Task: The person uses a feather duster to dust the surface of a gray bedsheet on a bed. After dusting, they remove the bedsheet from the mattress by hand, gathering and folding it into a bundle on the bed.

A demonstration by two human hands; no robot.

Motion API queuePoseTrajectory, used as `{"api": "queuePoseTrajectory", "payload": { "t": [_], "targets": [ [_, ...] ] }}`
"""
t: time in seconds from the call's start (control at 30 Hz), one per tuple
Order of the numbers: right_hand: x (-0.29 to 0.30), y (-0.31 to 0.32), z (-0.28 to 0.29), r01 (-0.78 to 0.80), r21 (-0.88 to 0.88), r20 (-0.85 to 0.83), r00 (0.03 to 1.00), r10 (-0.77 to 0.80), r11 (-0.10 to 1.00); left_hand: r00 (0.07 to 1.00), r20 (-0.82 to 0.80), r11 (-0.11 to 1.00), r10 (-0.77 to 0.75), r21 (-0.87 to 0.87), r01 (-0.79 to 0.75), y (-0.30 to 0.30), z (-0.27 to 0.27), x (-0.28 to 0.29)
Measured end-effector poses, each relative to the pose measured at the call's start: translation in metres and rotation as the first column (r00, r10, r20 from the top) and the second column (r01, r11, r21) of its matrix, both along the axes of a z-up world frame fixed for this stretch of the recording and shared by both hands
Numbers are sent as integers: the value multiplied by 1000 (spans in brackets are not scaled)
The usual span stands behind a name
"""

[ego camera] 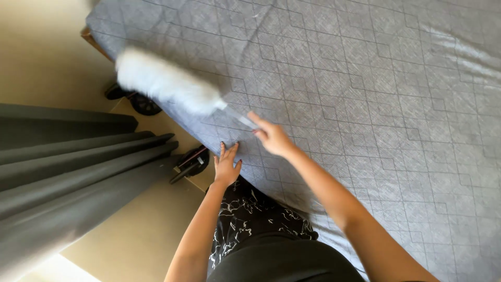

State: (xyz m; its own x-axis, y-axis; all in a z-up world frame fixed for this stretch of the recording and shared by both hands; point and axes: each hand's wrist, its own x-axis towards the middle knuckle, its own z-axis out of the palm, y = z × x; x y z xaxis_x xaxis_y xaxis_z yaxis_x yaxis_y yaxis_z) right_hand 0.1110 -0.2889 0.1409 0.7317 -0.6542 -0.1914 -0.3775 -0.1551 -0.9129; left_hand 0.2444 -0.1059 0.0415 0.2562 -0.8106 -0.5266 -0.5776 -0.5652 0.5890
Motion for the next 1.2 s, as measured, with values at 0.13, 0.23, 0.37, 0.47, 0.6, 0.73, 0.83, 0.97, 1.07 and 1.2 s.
{"api": "queuePoseTrajectory", "payload": {
  "t": [0.13,0.23,0.37,0.47,0.6,0.73,0.83,0.97,1.07,1.2],
  "targets": [
    [-30,-80,-33,241,-122,-30,969,-246,963,999,-45,1000,30,5,-29,2,-1,7],
    [-36,-131,-94,520,-98,-21,852,-524,849,994,-96,998,50,35,-47,9,-4,13],
    [-14,-67,-144,465,-249,-43,871,-489,850,932,-126,890,340,-277,-362,41,-42,41],
    [-17,29,-163,204,-221,-91,969,-229,954,807,-78,748,585,-331,-575,70,-79,77],
    [-20,78,-55,-135,138,-289,942,170,981,706,1,695,709,-170,-698,97,-96,113],
    [-47,40,-33,-176,141,-189,961,201,974,668,-85,661,740,-95,-744,79,-56,122],
    [-60,-25,-30,187,65,52,980,-191,980,672,-13,665,741,-123,-736,72,-82,116],
    [-68,-163,-71,624,-101,16,780,-626,775,764,1,741,645,-246,-625,57,-94,98],
    [-49,-263,-121,689,-281,162,720,-674,668,777,-17,741,630,-289,-607,59,-94,84],
    [18,-353,-210,782,-81,80,623,-778,618,714,-88,698,694,-160,-698,80,-71,62]
  ]
}}
